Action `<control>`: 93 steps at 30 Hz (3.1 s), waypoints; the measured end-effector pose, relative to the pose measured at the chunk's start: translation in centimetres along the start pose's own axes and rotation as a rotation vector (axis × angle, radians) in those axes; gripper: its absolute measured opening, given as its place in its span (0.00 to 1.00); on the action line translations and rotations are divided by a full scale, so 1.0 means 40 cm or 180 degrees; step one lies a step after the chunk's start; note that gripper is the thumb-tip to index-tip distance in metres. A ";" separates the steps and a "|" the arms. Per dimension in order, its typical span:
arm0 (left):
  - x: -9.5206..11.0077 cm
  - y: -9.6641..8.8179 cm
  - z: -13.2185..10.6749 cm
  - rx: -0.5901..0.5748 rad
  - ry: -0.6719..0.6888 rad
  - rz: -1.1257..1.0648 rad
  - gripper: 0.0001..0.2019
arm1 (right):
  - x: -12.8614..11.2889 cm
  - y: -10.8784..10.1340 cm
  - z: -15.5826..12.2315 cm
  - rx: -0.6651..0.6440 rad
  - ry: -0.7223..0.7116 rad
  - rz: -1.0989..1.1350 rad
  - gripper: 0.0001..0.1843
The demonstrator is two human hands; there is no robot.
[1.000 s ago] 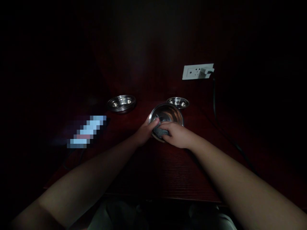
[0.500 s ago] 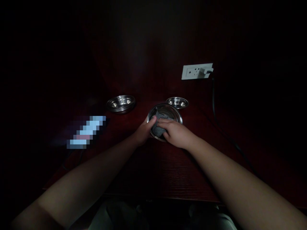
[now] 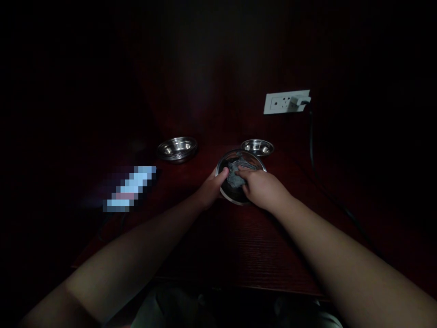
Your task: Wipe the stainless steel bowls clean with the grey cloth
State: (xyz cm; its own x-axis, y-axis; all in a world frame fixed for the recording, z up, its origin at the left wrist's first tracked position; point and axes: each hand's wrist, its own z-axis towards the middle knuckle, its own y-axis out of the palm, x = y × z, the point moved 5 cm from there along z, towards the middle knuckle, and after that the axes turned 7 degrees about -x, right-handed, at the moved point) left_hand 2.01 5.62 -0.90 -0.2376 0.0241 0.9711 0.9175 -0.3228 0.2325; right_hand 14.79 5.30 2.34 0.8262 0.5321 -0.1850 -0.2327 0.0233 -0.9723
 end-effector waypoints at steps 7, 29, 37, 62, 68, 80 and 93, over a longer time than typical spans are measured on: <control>-0.005 -0.006 0.003 -0.0019 -0.0027 0.0146 0.24 | 0.001 -0.016 -0.006 -0.0303 0.0372 -0.0465 0.19; -0.019 -0.023 0.018 -0.0003 0.0174 0.0022 0.25 | -0.059 0.006 -0.015 -0.0299 -0.0895 0.0916 0.13; -0.020 -0.018 0.018 -0.0123 0.0128 -0.0051 0.25 | -0.040 0.019 -0.003 0.0055 -0.0797 0.0464 0.25; -0.015 -0.024 0.007 0.0059 0.0009 0.0102 0.25 | -0.035 -0.027 -0.021 -0.0529 0.0315 -0.0575 0.15; -0.013 -0.026 0.009 0.0028 0.0131 0.0097 0.25 | -0.045 -0.020 -0.023 -0.0686 -0.0292 -0.0030 0.10; -0.020 -0.030 0.015 -0.0077 0.0230 0.0054 0.27 | -0.063 -0.011 -0.021 -0.0511 -0.0893 0.0814 0.16; -0.021 -0.027 0.009 -0.0048 0.0157 0.0158 0.27 | -0.049 -0.013 -0.018 -0.0808 -0.0601 0.0655 0.09</control>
State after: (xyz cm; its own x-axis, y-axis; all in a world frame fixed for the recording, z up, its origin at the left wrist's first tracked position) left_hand 1.31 6.29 -1.94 -0.2076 -0.0388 0.9774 0.9236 -0.3368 0.1828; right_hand 13.65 3.65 3.11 0.6608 0.6510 -0.3735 -0.2299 -0.2982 -0.9264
